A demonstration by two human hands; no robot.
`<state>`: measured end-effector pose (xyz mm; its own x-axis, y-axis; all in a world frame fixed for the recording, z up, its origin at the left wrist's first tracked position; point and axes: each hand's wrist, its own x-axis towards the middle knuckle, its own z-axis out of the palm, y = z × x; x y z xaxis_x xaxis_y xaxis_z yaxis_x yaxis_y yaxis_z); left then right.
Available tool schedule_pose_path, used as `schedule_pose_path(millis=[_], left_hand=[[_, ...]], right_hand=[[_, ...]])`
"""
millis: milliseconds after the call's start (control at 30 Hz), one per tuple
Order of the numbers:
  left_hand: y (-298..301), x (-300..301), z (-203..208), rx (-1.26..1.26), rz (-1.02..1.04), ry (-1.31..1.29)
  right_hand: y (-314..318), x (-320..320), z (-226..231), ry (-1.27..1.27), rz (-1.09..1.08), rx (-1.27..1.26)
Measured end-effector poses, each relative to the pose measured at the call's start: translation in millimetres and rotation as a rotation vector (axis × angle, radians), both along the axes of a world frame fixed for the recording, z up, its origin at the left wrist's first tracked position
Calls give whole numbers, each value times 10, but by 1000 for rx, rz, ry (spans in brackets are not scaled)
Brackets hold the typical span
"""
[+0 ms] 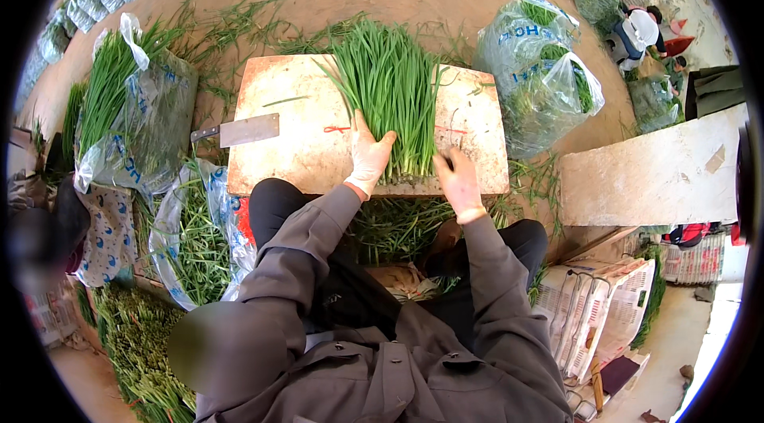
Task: The person sorts bunches of green vegetables by hand, trims the root ends using a knife on a wooden board, and secures a bundle with a red tie.
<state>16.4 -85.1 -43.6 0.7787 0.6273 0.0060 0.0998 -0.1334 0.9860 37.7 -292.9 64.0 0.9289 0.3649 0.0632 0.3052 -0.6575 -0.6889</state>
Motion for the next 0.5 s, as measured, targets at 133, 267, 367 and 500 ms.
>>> schedule_pose_path(millis=[133, 267, 367, 500], left_hand=[[-71, 23, 12, 27, 5, -7], [-100, -2, 93, 135, 1, 55], [-132, 32, 102, 188, -13, 60], [-88, 39, 8, 118, -2, -7]], right_hand=[[523, 195, 278, 172, -74, -197], [587, 420, -12, 63, -165, -257], [602, 497, -233, -77, 4, -90], [818, 443, -295, -213, 173, -60]])
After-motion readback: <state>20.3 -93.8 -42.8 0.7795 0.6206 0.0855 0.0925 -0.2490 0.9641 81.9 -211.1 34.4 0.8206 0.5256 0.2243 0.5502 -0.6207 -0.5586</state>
